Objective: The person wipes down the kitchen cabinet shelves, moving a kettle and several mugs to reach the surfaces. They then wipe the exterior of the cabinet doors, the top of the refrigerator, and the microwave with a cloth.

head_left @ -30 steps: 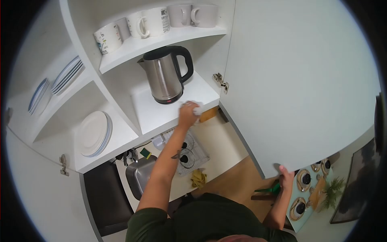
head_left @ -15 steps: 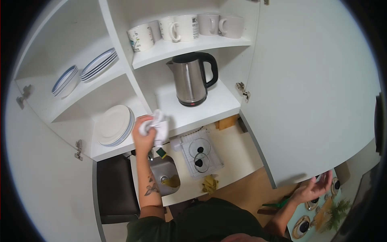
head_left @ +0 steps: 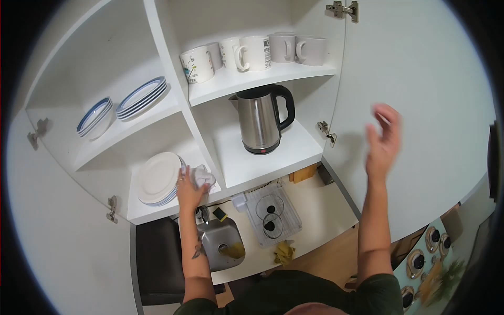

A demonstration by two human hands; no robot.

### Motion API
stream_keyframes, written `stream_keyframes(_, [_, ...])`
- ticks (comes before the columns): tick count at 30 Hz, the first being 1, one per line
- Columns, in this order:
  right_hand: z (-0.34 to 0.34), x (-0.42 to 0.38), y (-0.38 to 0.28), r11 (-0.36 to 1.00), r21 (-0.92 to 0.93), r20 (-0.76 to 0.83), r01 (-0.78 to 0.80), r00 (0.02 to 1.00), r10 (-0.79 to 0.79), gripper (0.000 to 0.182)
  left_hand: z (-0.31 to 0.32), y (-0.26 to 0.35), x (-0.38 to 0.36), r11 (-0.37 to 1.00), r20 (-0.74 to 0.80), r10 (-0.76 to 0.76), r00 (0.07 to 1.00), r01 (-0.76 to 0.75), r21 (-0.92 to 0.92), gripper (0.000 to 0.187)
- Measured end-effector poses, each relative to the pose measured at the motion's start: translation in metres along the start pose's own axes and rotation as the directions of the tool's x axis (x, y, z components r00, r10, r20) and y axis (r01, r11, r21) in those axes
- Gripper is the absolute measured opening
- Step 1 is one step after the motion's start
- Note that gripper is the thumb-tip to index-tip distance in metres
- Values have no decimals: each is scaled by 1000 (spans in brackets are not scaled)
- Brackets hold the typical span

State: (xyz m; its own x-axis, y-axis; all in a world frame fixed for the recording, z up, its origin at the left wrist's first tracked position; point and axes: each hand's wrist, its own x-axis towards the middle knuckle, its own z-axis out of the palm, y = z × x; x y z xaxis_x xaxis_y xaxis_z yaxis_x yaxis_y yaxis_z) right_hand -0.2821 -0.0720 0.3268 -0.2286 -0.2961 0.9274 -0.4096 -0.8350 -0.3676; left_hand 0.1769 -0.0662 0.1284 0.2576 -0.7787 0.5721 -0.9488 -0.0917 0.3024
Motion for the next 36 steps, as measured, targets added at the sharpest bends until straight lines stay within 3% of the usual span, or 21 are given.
stream_keyframes(1, [20,9,9,997,-15,104,-71,992,72,32,-22,14,8,1000,-2,12,1000,-12,3,75])
stream_keyframes(2, [39,17,24,994,-23,177,-109,978,111,32,-50,37,18,956,-162,-55,985,5,-294,58])
stream_keyframes(3, [59,26,41,989,-31,249,-147,957,150,33,-75,60,29,826,-289,-164,943,-29,-563,42])
stream_keyframes(4, [78,35,59,990,-43,258,-138,955,144,33,-93,80,38,828,-295,-153,943,-40,-559,42])
stream_keyframes(6, [109,56,88,990,-86,257,-113,958,131,33,-121,123,56,707,-530,33,847,-395,-586,18])
stream_keyframes(8, [133,77,109,989,-114,237,-93,964,118,34,-143,171,83,679,-434,187,881,-436,-591,18])
stream_keyframes(10, [152,90,128,969,-214,151,-121,976,155,36,-151,212,120,702,-381,356,853,-514,-494,21])
stream_keyframes(13, [171,102,143,962,-241,137,-127,977,164,37,-128,234,176,731,-311,344,886,-461,-503,29])
stream_keyframes(15, [177,108,137,964,-206,135,-166,971,196,31,-101,235,213,820,-355,355,865,-471,-326,41])
stream_keyframes(17, [181,114,136,914,-342,233,-216,923,305,29,-95,247,229,845,-389,368,845,-478,-239,44])
stream_keyframes(19, [186,116,139,926,-322,176,-196,949,262,31,-91,265,239,862,-416,387,823,-483,-152,48])
stream_keyframes(21, [184,118,134,897,-331,171,-292,917,361,33,-92,291,245,845,-425,495,757,-534,32,50])
stream_keyframes(22, [182,118,134,896,-331,166,-296,917,364,33,-87,298,255,800,-471,574,670,-582,147,50])
stream_keyframes(23, [181,119,136,898,-348,165,-271,925,343,33,-87,304,262,797,-468,577,669,-585,148,50])
stream_keyframes(25, [178,119,141,897,-367,164,-247,932,324,33,-87,314,274,844,-225,532,816,-492,213,45])
stream_keyframes(26, [176,119,143,905,-354,136,-235,945,299,34,-89,317,278,843,-224,534,815,-494,211,45])
stream_keyframes(28, [170,116,149,912,-344,110,-223,955,275,34,-97,314,284,871,-68,435,898,-401,285,41])
stream_keyframes(32, [164,113,158,958,-220,14,-186,981,194,35,-106,312,284,873,-31,383,923,-351,340,39])
stream_keyframes(35, [167,108,165,977,-129,-60,-173,984,166,35,-100,319,290,871,-92,403,911,-351,345,39])
stream_keyframes(36, [170,107,166,982,-89,-90,-167,983,159,34,-89,329,297,855,-170,498,850,-449,260,39])
